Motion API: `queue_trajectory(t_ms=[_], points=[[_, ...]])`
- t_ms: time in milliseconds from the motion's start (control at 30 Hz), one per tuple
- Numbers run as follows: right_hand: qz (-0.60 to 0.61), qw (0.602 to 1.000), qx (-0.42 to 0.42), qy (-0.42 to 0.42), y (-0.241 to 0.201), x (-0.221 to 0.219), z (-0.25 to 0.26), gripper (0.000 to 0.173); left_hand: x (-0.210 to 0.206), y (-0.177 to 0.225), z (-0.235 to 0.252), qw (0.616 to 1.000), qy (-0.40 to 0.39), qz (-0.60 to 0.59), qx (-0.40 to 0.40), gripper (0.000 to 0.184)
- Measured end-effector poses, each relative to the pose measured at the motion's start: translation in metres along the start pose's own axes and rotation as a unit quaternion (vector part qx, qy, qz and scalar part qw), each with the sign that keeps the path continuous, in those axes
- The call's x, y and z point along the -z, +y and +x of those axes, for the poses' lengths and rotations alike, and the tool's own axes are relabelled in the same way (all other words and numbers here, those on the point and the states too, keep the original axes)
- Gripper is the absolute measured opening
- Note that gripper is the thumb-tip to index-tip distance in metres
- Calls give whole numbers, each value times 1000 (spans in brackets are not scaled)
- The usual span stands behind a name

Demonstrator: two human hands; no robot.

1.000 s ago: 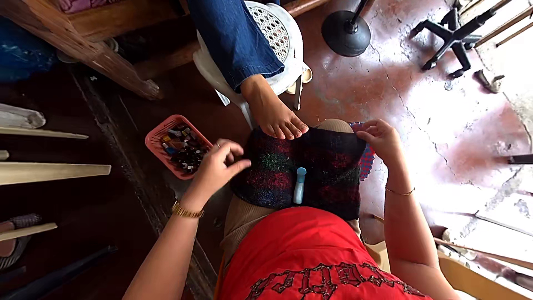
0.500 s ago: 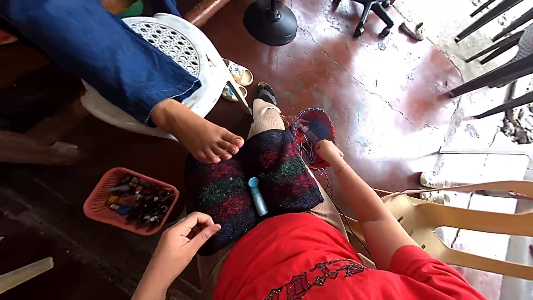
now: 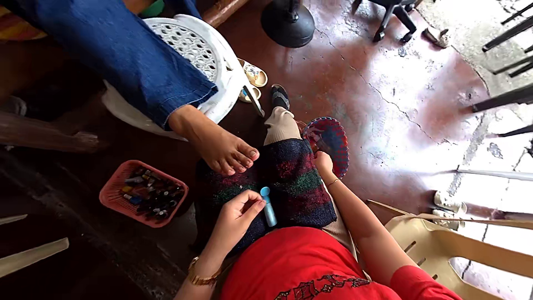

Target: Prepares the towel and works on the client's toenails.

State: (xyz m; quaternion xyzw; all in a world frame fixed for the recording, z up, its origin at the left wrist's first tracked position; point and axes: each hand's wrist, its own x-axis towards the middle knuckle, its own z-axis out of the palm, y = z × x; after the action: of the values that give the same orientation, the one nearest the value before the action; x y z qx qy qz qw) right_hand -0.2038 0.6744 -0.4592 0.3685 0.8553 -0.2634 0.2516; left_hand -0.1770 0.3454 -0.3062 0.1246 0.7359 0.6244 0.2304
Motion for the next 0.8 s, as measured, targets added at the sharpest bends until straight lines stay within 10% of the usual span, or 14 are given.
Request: queue_trajectory(t_ms=[267,433,533,633,800], points=[[-16,997,66,34,3,-7,-1,36,-29,32,39,906,78,-379,171,20],[271,949,119,112,21,9,-4,31,-32,35,58,868,120,-452,165,23],[619,777,86,76,29,33,-11,13,-35,32,63,853,129,-479,164,21],[832,555,26,-13,24,75,-33,43,-37,27,64,833,136,-513,159,20],[866,473,65,-152,-6,123,-79,36,-37,25,68,803,144,-559,149,23]])
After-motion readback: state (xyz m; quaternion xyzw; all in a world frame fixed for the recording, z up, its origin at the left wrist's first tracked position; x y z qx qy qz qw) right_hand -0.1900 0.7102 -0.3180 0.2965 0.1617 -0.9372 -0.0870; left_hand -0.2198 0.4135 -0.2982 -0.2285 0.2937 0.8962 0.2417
